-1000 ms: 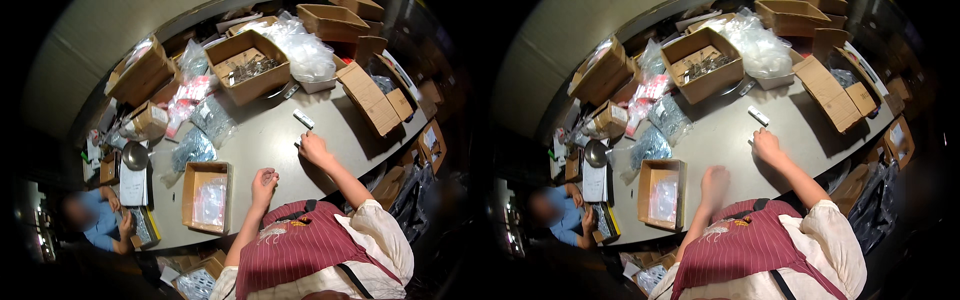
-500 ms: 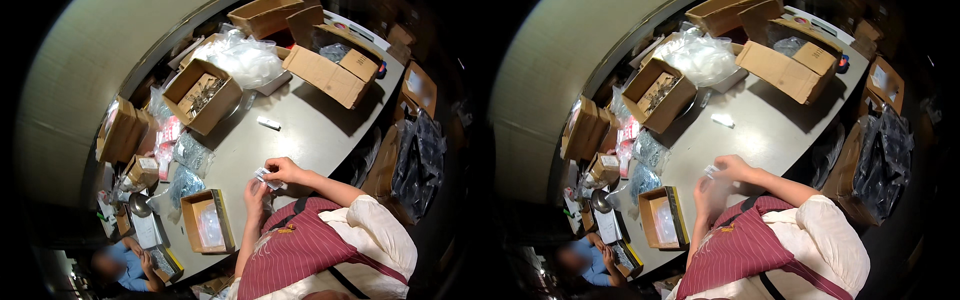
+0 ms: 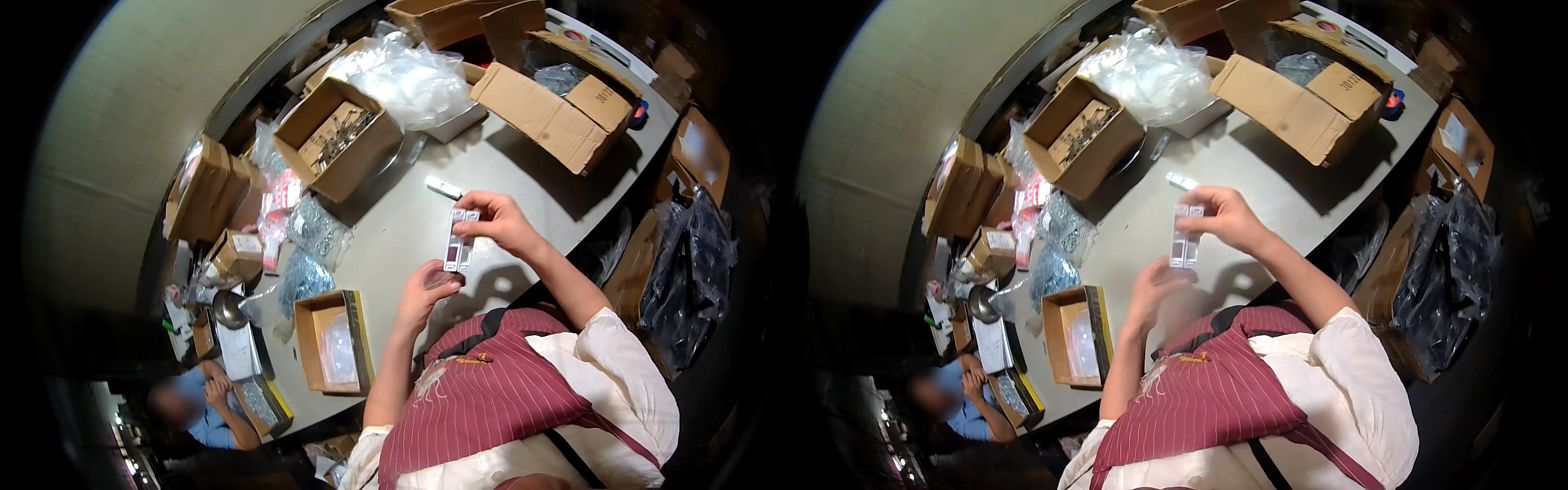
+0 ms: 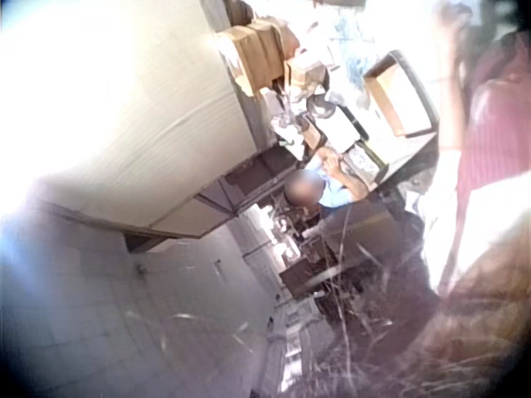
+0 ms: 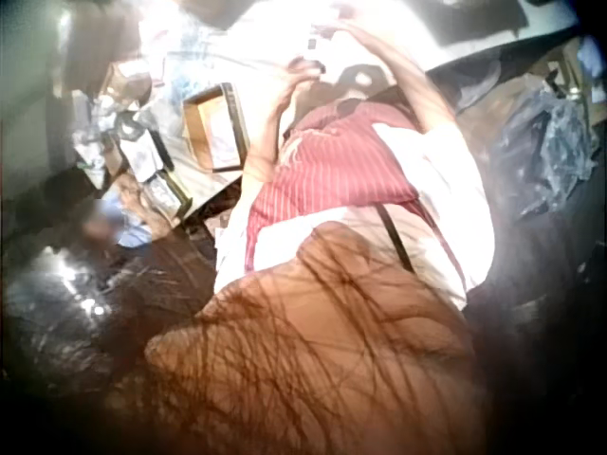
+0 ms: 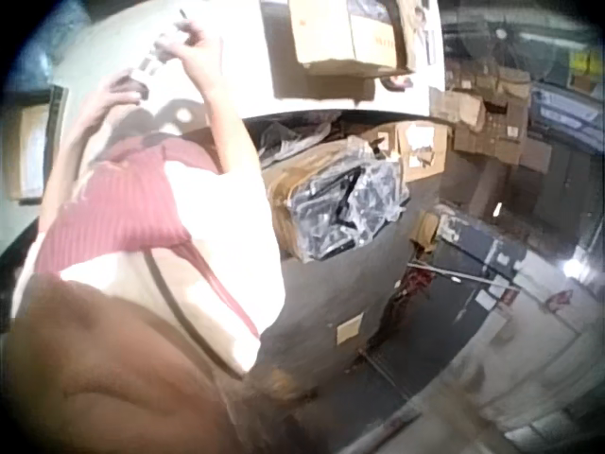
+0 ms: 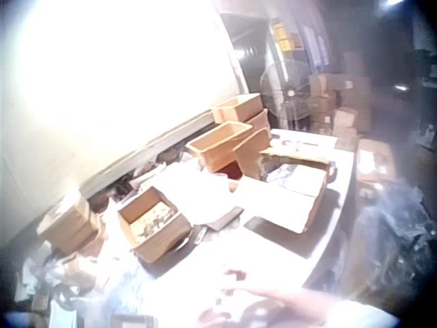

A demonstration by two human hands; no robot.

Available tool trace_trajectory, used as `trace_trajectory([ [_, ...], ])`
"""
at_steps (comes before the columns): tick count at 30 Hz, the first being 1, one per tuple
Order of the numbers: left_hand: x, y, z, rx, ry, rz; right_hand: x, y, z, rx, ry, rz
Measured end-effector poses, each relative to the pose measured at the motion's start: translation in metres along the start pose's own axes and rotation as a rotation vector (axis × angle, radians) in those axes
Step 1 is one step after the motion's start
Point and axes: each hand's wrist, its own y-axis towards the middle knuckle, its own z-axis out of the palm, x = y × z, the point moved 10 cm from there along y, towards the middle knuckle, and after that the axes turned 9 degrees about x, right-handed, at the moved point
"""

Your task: The person repeatedly picks small metal parts and white plastic components from the table, inserts the metal parts into the plastic pieces, and places the assembled units into a cardboard box. The person also handles clear plastic bags and occasionally moves items on the table.

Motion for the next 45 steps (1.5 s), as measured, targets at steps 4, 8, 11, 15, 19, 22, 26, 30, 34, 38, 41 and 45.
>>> trace_trajectory([
  [4,-0.015,-0.001,0.04,0.179,-0.215,-0.073,0.025,0.007,0.022,0.052,-0.012,-0.064],
  [8,-0.029,-0.002,0.041,0.229,-0.343,0.051,0.021,0.015,0.038,0.134,-0.141,-0.024],
  [11,-0.024,-0.004,0.035,0.221,-0.447,-0.004,0.013,0.024,0.052,0.237,-0.209,0.036],
  [15,-0.03,-0.004,0.029,0.297,-0.719,0.019,0.002,0.044,0.057,0.253,-0.349,0.021],
  [19,-0.04,-0.006,0.026,0.295,-0.844,0.028,0.007,0.055,0.062,0.235,-0.484,0.016],
  [22,-0.044,-0.012,0.022,0.263,-0.821,0.043,0.024,0.053,0.075,0.227,-0.667,-0.057],
  [26,-0.051,-0.016,0.012,0.263,-0.806,0.113,0.034,0.039,0.1,0.344,-0.759,-0.171],
  [30,-0.061,-0.027,0.003,0.309,-0.751,0.172,0.045,0.023,0.133,0.657,-0.589,-0.086],
  [34,-0.07,-0.037,0.001,0.259,-0.575,0.178,0.048,0.028,0.137,0.616,-0.572,-0.21],
  [38,-0.068,-0.061,-0.024,0.116,-0.164,0.156,0.051,0.03,0.143,0.494,-0.697,-0.212],
  [41,-0.077,-0.089,-0.042,-0.23,0.03,0.298,0.062,0.03,0.149,0.411,-0.782,-0.266],
  [45,-0.088,-0.127,-0.058,-0.532,0.018,0.51,0.068,0.032,0.17,0.396,-0.734,-0.296],
])
